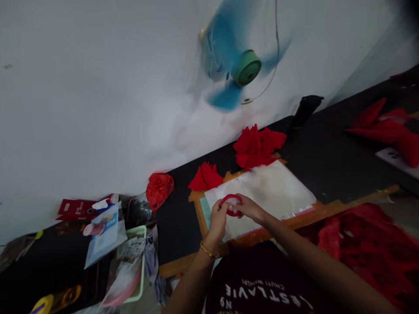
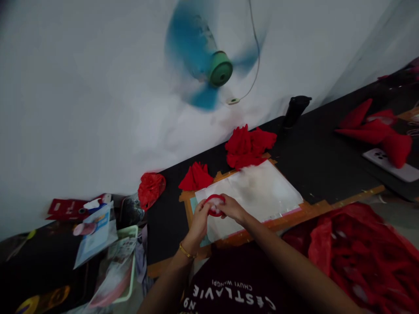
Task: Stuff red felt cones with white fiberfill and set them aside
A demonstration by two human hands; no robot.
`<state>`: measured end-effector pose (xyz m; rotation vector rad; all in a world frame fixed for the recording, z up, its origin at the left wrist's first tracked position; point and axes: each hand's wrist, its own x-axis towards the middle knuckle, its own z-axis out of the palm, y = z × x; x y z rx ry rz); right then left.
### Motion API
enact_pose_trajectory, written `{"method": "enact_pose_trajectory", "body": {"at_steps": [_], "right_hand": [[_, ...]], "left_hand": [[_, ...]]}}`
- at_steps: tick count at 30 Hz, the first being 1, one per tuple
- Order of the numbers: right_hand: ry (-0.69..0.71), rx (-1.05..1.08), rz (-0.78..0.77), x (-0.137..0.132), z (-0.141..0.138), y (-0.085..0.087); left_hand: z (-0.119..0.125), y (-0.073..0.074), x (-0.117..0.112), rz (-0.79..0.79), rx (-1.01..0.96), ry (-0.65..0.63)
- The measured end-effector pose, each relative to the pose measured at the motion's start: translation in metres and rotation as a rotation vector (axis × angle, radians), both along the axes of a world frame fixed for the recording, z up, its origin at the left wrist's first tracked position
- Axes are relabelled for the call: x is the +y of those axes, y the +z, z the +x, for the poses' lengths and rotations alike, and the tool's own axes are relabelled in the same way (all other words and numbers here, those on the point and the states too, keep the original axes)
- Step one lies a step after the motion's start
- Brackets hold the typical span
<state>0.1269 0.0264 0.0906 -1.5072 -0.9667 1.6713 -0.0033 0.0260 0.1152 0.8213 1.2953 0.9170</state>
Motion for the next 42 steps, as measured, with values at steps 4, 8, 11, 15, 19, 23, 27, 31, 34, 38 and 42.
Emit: {"method": "enact_pose_trajectory", "body": {"at_steps": [4,8,11,15,19,23,27,31,34,38,42], "right_hand": [[-0.056,-0.301,0.098,0.002,-0.002,-0.002],[-0.009,-0.348,0.132,-0.001,-0.004,-0.003],[0.009,-0.218,0.092,-0.004,-0.006,-0.005],[-0.002,-0.238,0.038,-0.003,-0.005,-0.006],[0.051,-0.551,0.082,0.000,0.001,-0.005],[0.178,-0.738,0.067,0.000,0.005,-0.002],[0.312,-0.824,0.105,-0.002,0.005,0.004],[0.406,-0.768,0.317,-0.005,0.004,0.008],[0.222,-0.622,0.454,-0.009,0.005,0.008],[-0.055,-0.517,0.433,-0.014,0.010,0.008],[0.033,-0.596,0.321,-0.009,0.009,0.009]], "left_hand": [[-0.006,-0.009,0.002,0.090,0.341,-0.061],[-0.011,-0.019,0.004,0.080,0.571,-0.089],[-0.011,-0.024,0.004,0.044,0.552,-0.117],[-0.010,-0.028,0.007,0.045,0.514,-0.151],[-0.017,-0.026,0.010,0.010,0.582,-0.244],[-0.026,-0.016,0.005,0.047,0.686,-0.387],[-0.025,-0.001,0.000,0.310,0.754,-0.403],[-0.022,0.006,0.009,0.319,0.725,-0.481],[-0.023,0.003,0.019,0.239,0.682,-0.317],[-0.021,-0.001,0.022,0.196,0.590,-0.092],[-0.009,-0.005,0.014,0.195,0.407,-0.095]]}}
